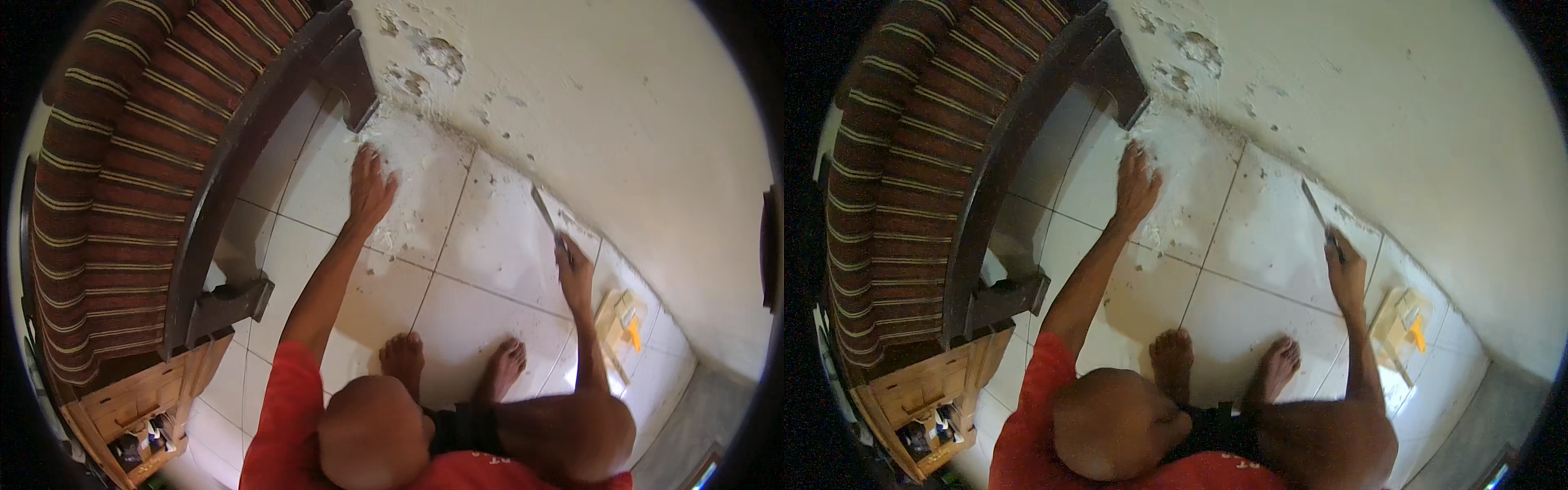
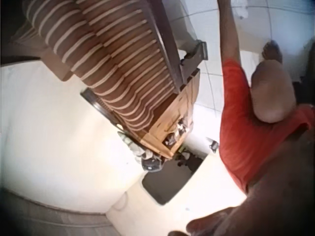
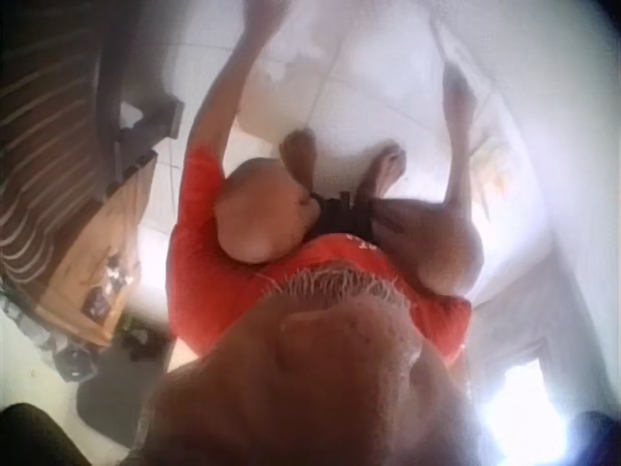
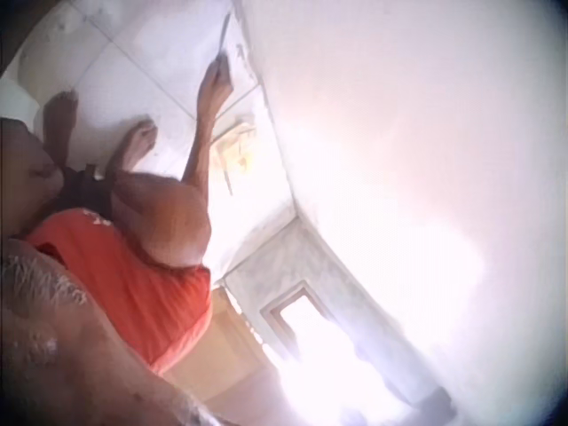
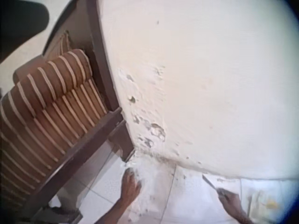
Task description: The person scrapes peeling paint from a wall using a scraper, removes a wall calendar, and applies paint to the wall using a paintbrush.
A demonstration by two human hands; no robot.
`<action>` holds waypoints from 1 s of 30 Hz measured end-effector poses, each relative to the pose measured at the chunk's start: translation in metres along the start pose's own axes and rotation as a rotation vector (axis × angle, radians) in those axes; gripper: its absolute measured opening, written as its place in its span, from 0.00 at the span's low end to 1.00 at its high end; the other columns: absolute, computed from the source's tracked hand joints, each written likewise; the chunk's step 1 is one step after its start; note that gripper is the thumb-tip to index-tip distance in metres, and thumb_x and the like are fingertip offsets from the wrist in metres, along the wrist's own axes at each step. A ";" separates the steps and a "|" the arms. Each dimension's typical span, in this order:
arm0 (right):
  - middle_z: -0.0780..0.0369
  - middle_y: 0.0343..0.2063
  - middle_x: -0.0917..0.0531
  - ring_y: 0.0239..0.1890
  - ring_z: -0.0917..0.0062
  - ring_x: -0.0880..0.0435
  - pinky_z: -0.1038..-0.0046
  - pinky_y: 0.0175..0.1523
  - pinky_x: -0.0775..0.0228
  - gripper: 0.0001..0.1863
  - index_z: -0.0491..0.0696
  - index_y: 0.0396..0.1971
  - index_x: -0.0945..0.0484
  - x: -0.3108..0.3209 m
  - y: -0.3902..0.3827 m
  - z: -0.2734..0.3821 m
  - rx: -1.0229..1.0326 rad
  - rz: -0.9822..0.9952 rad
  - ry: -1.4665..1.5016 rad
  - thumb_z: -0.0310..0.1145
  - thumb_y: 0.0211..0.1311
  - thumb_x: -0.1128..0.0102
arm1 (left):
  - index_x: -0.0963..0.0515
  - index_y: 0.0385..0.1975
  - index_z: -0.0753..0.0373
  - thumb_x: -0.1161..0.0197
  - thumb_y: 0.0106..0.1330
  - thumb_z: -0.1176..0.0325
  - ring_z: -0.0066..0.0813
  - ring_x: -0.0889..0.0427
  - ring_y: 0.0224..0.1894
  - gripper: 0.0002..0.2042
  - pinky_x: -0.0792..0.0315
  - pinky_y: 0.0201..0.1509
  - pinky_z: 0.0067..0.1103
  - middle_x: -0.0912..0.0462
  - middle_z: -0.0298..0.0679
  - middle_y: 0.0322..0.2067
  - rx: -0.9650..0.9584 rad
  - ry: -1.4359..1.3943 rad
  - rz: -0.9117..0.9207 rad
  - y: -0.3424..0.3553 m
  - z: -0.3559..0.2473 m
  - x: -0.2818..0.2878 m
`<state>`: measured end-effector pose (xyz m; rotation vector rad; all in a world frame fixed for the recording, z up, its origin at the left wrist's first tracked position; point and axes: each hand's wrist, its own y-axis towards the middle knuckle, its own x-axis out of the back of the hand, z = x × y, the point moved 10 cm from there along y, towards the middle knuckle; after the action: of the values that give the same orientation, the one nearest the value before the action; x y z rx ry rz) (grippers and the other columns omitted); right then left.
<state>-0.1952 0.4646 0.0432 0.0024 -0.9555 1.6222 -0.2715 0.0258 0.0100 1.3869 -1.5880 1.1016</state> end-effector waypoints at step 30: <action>0.70 0.23 0.33 0.22 0.87 0.36 0.81 0.27 0.40 0.27 0.45 0.69 0.36 0.060 0.022 -0.211 -0.428 -0.325 0.403 0.29 0.70 0.51 | 0.31 0.58 0.76 0.42 0.69 0.62 0.56 0.37 0.68 0.25 0.42 0.71 0.42 0.37 0.61 0.65 -0.250 -0.102 0.178 0.088 -0.302 -0.326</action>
<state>-0.1300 0.6355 -0.0799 -0.4262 -0.9117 1.0452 -0.3150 0.4266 -0.1969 1.1696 -1.8820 0.9069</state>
